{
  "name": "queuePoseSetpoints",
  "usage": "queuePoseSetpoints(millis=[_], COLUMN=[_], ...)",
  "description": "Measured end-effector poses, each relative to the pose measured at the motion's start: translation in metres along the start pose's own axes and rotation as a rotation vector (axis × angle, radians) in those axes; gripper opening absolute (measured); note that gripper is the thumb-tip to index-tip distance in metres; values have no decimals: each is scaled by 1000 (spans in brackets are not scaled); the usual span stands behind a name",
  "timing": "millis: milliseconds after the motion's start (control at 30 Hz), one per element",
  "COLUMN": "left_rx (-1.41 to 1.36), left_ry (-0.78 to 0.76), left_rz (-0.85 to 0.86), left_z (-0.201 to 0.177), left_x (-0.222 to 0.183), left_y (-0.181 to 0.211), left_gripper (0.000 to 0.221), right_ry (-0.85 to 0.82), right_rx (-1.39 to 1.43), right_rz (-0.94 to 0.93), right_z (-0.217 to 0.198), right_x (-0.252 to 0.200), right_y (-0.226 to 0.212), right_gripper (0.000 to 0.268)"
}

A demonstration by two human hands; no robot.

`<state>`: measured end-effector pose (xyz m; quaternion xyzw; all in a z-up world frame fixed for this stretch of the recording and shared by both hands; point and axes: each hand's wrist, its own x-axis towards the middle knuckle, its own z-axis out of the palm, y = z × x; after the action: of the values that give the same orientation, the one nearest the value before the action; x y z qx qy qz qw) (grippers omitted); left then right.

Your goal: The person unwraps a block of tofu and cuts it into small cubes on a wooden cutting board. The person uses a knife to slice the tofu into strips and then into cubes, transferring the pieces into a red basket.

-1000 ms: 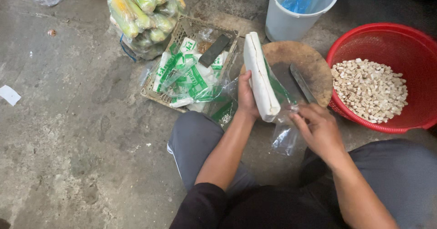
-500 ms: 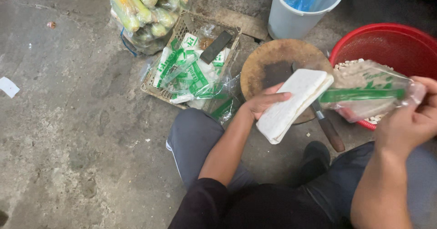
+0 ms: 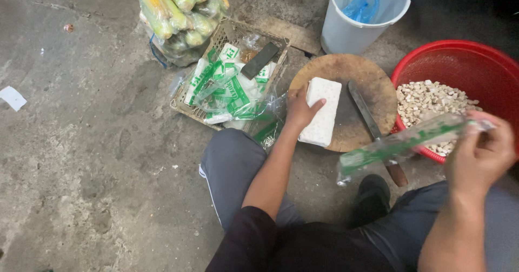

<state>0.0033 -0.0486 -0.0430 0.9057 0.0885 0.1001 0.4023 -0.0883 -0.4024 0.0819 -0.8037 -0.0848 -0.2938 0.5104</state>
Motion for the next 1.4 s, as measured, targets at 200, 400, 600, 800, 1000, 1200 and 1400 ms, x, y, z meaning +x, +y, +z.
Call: queuePoseSetpoints(millis=[200, 400, 600, 800, 1000, 1200, 1400], left_rx=[-275, -356, 270, 863, 1063, 441, 191], left_ry=[-246, -569, -161, -281, -243, -556, -293], left_rz=[598, 493, 605, 118, -123, -193, -173], left_z=[-82, -89, -153, -232, -229, -105, 25], left_x=[-48, -82, 22, 57, 57, 60, 25], left_y=[91, 135, 47, -12, -25, -31, -50], left_gripper=[143, 110, 97, 126, 142, 100, 80], right_ry=[-238, -356, -381, -560, -540, -396, -490], right_rx=[83, 474, -126, -517, -547, 166, -22], right_rz=[312, 419, 298, 127, 196, 808, 789], right_z=[63, 91, 70, 94, 77, 94, 124], right_x=[-6, -19, -8, -49, -88, -138, -154], right_y=[-67, -75, -32, 28, 46, 7, -16], right_gripper=[13, 18, 28, 58, 58, 54, 57])
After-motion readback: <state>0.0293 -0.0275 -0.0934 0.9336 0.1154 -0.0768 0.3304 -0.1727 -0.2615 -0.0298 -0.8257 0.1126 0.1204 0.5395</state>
